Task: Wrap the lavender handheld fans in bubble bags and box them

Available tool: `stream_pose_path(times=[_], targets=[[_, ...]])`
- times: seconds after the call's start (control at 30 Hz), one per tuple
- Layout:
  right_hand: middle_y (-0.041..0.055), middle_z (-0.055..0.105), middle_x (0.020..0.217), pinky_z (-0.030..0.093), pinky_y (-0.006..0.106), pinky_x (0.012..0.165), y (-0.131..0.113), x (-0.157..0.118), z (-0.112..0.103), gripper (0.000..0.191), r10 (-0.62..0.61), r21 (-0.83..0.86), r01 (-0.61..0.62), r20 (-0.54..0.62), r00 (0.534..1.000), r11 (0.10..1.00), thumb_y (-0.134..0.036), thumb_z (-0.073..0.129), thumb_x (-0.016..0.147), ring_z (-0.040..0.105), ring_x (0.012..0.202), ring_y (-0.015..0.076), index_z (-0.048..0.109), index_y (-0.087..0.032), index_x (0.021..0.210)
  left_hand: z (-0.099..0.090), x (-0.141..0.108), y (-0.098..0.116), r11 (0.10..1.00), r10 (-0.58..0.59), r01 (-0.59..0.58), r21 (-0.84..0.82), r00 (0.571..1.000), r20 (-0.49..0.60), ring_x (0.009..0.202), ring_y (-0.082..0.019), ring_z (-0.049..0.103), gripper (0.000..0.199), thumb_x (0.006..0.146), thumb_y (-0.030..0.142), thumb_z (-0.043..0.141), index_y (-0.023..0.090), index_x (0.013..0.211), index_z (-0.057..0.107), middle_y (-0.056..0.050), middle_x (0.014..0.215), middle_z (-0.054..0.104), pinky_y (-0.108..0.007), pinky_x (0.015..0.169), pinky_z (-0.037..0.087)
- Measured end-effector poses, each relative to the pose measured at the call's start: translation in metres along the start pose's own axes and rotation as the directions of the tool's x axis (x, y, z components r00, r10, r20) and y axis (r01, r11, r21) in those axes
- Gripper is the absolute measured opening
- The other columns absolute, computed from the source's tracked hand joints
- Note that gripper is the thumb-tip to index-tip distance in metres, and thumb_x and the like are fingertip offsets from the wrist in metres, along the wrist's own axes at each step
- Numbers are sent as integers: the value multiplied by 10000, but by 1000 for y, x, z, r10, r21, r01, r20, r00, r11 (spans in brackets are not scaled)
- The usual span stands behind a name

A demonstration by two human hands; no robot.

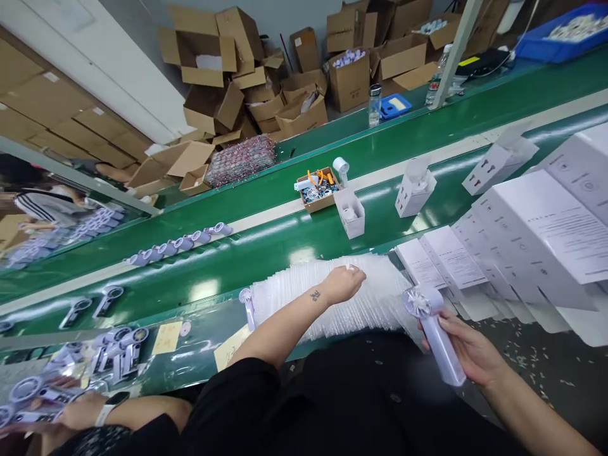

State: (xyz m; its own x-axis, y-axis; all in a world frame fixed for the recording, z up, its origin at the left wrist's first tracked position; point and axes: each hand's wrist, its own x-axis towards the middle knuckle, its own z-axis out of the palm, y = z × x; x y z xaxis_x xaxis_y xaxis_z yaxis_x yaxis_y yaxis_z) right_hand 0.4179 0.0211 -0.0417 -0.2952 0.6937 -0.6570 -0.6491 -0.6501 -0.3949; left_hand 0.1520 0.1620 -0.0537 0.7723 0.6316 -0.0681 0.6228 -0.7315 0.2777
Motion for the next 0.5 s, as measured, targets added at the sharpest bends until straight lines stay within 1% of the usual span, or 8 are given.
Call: stream_pose_path(times=[0.1,0.17,0.23,0.3,0.4,0.43,0.47,0.5], targets=[[34,649,856,554,351,672,-1,-1,17,367,39,-72,-27,175,984,997,-234,726,686,646,734,190,587,-246,1026,-24,-6,24,882,-359,292,-369,924,-128,715,-145,581,95,820,233,532,165,803,596,-29,775,642,-255,648,433],[25,636,838,544,329,625,-4,3,37,420,57,-137,-18,287,956,990,-249,752,648,632,652,171,586,-238,1034,-34,-9,43,769,-476,338,-543,869,-133,679,-133,559,105,784,252,565,170,728,596,-5,715,627,-242,628,413],[15,621,833,534,314,599,-9,10,58,457,72,-209,1,341,937,978,-258,750,651,619,620,158,572,-244,1071,-35,-12,59,670,-497,304,-677,862,-104,659,-129,535,80,726,221,591,163,671,595,4,675,606,-238,616,392],[8,606,831,528,301,597,-15,18,72,450,90,-280,4,324,942,960,-270,728,683,615,625,151,562,-245,1100,-30,-14,67,471,-530,281,-836,848,-13,606,-115,504,67,685,194,586,149,635,587,10,619,571,-231,582,376],[14,592,884,533,297,614,-19,28,73,420,100,-368,-6,236,966,930,-285,707,715,607,642,141,566,-231,1107,-20,-17,68,52,-650,270,-962,740,173,502,-86,437,117,678,243,597,132,646,577,20,554,516,-218,507,343],[15,588,904,535,300,619,-19,31,69,419,94,-395,-6,204,975,918,-288,702,723,604,644,138,561,-233,1114,-18,-18,68,-9,-687,242,-970,704,182,491,-82,425,141,686,267,606,129,665,579,20,556,512,-217,500,338],[13,583,907,536,302,618,-19,32,66,415,86,-423,-5,172,981,906,-298,693,734,601,641,137,556,-236,1121,-17,-19,67,3,-718,210,-978,681,144,500,-83,430,154,697,281,611,130,681,581,16,571,517,-219,506,342],[8,579,892,536,301,608,-17,33,62,404,79,-449,-6,144,986,893,-312,682,746,598,631,135,553,-238,1122,-18,-19,66,84,-733,181,-980,678,62,526,-89,446,154,716,284,608,134,692,586,9,595,528,-224,525,353]])
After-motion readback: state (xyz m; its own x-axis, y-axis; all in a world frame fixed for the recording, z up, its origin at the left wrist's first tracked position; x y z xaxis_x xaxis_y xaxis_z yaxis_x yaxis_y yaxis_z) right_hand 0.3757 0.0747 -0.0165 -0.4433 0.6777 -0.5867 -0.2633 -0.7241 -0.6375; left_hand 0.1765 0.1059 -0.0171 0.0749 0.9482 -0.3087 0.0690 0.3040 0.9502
